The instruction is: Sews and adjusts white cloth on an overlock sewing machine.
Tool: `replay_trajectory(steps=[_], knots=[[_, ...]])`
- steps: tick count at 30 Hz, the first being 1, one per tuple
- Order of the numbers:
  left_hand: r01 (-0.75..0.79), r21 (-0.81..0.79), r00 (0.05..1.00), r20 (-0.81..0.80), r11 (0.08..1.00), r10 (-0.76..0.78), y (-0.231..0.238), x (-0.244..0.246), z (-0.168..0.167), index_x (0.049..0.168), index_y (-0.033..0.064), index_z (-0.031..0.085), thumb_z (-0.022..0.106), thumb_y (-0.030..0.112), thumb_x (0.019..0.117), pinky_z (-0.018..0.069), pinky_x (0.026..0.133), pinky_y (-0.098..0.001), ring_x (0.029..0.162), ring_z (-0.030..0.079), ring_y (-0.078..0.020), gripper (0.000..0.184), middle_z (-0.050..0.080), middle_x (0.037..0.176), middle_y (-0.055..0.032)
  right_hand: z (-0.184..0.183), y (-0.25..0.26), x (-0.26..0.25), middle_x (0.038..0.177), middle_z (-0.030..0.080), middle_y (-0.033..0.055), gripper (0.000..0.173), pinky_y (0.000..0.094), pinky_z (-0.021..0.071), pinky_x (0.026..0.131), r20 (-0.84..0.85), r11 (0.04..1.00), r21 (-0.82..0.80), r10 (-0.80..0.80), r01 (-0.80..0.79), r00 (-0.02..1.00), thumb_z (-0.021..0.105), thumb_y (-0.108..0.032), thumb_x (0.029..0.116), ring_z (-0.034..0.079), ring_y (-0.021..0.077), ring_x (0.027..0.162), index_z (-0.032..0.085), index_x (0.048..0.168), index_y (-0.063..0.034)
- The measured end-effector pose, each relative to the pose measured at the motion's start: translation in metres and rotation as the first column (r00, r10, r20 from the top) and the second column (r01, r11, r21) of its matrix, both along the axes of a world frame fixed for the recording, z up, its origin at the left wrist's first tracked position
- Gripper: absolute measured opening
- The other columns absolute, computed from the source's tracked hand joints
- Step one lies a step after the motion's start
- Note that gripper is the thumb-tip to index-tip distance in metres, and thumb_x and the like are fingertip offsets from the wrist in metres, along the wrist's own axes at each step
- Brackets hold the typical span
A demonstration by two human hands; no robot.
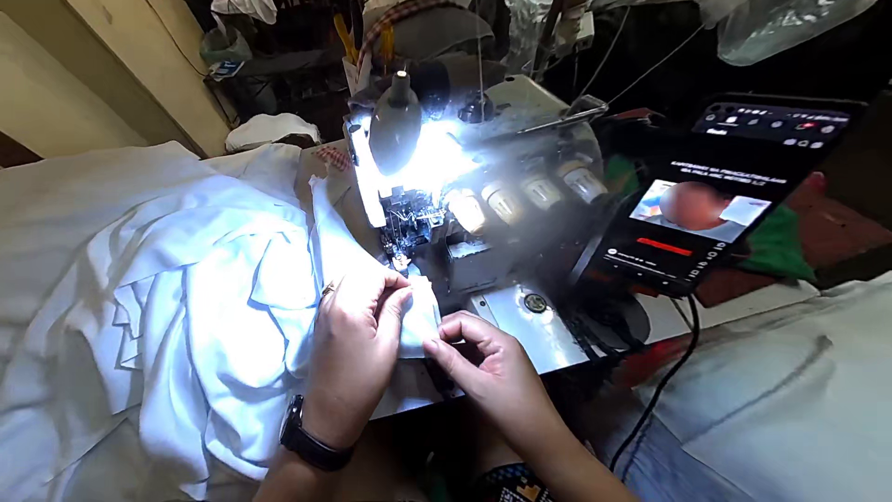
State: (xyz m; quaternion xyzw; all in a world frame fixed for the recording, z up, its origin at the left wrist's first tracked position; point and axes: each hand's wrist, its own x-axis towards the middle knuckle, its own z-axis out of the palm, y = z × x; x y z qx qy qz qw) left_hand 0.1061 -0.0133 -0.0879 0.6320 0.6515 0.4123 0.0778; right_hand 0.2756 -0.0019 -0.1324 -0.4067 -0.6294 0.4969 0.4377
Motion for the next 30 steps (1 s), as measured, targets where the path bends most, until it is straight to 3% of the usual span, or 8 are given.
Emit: replay_trajectory(steps=[5,7,10,15,21,23,27,30], knots=[[-0.057,0.061,0.984,-0.167,0.997,0.067,0.003,0.01,0.0,0.099,0.0207,0.073,0.069,0.024,0.0936,0.0537,0.086,-0.0322,0.095,0.065,-0.0053,0.008,0.069,0.096,0.0105,-0.002,0.0,-0.002,0.076,0.067,-0.0059,0.012,0.0134,0.052,0.061,-0.031,0.997,-0.047,-0.057,0.056,0.998,0.071,-0.023,0.091,0.063,-0.0011,0.068,0.07,0.083,-0.013],[-0.082,0.132,0.912,-0.39,0.988,0.128,-0.001,0.019,0.0,0.101,0.018,0.077,0.064,0.018,0.0949,0.0506,0.08,-0.043,0.094,0.065,-0.0195,0.015,0.069,0.102,-0.0002,-0.002,-0.001,-0.003,0.073,0.065,-0.0052,0.013,0.014,0.0504,0.057,-0.07,0.995,-0.072,-0.073,0.067,0.995,0.074,-0.019,0.0889,0.061,0.0,0.064,0.063,0.086,-0.0121],[-0.141,0.205,0.807,-0.543,0.969,0.232,-0.012,0.034,-0.005,0.106,0.0143,0.08,0.06,0.002,0.0881,0.057,0.072,-0.0414,0.085,0.073,-0.0261,0.03,0.076,0.105,-0.009,-0.001,-0.003,-0.006,0.076,0.064,-0.0029,0.02,0.016,0.0537,0.059,-0.158,0.997,-0.047,-0.065,0.058,0.985,0.075,-0.012,0.0888,0.062,0.0024,0.065,0.056,0.094,-0.0086],[-0.151,0.173,0.884,-0.417,0.973,0.211,-0.012,0.022,-0.015,0.117,0.0109,0.077,0.052,0.014,0.0972,0.0555,0.098,-0.0405,0.116,0.07,-0.022,0.032,0.074,0.122,-0.0046,0.004,0.013,-0.012,0.086,0.071,-0.0023,0.008,0.017,0.058,0.065,-0.095,0.979,0.192,-0.056,0.074,0.994,0.07,-0.011,0.0926,0.067,0.0028,0.073,0.069,0.1,-0.0074],[-0.045,0.134,0.913,-0.397,0.99,0.095,-0.006,0.005,-0.009,0.115,0.0109,0.077,0.051,0.018,0.0997,0.053,0.104,-0.0365,0.124,0.065,-0.0169,0.031,0.073,0.124,-0.0005,0.005,0.021,-0.014,0.095,0.075,-0.0013,0.017,0.0166,0.0591,0.072,0.047,0.92,0.386,-0.091,0.066,0.995,0.064,-0.013,0.0956,0.069,0.0014,0.081,0.078,0.103,-0.0086],[-0.017,0.087,0.916,-0.399,0.996,0.05,0.004,-0.005,-0.003,0.116,0.0094,0.076,0.051,0.019,0.0989,0.0548,0.1,-0.0386,0.121,0.067,-0.0184,0.031,0.074,0.122,-0.0023,0.007,0.023,-0.015,0.093,0.074,-0.0026,0.019,0.0158,0.0577,0.071,0.086,0.904,0.422,-0.118,0.071,0.989,0.062,-0.014,0.0955,0.067,0.0,0.079,0.079,0.103,-0.0101],[-0.062,-0.11,0.96,-0.278,0.992,0.029,0.041,-0.025,0.024,0.108,0.0068,0.068,0.059,0.016,0.1009,0.0572,0.075,-0.0508,0.085,0.069,-0.028,0.015,0.069,0.091,-0.011,0.012,0.023,-0.015,0.093,0.074,-0.0035,0.019,0.0147,0.0565,0.071,0.138,0.9,0.434,-0.121,0.05,0.983,0.062,-0.015,0.0951,0.067,-0.0018,0.079,0.079,0.101,-0.011],[-0.127,-0.166,0.977,-0.19,0.978,0.095,0.077,-0.039,0.029,0.116,0.0062,0.066,0.062,0.01,0.0969,0.0555,0.085,-0.0558,0.095,0.07,-0.0321,0.02,0.071,0.098,-0.0148,0.013,0.018,-0.012,0.094,0.074,-0.0022,0.019,0.0139,0.0559,0.067,0.139,0.919,0.394,-0.085,0.024,0.987,0.061,-0.014,0.0962,0.065,-0.0022,0.075,0.078,0.104,-0.0085]])
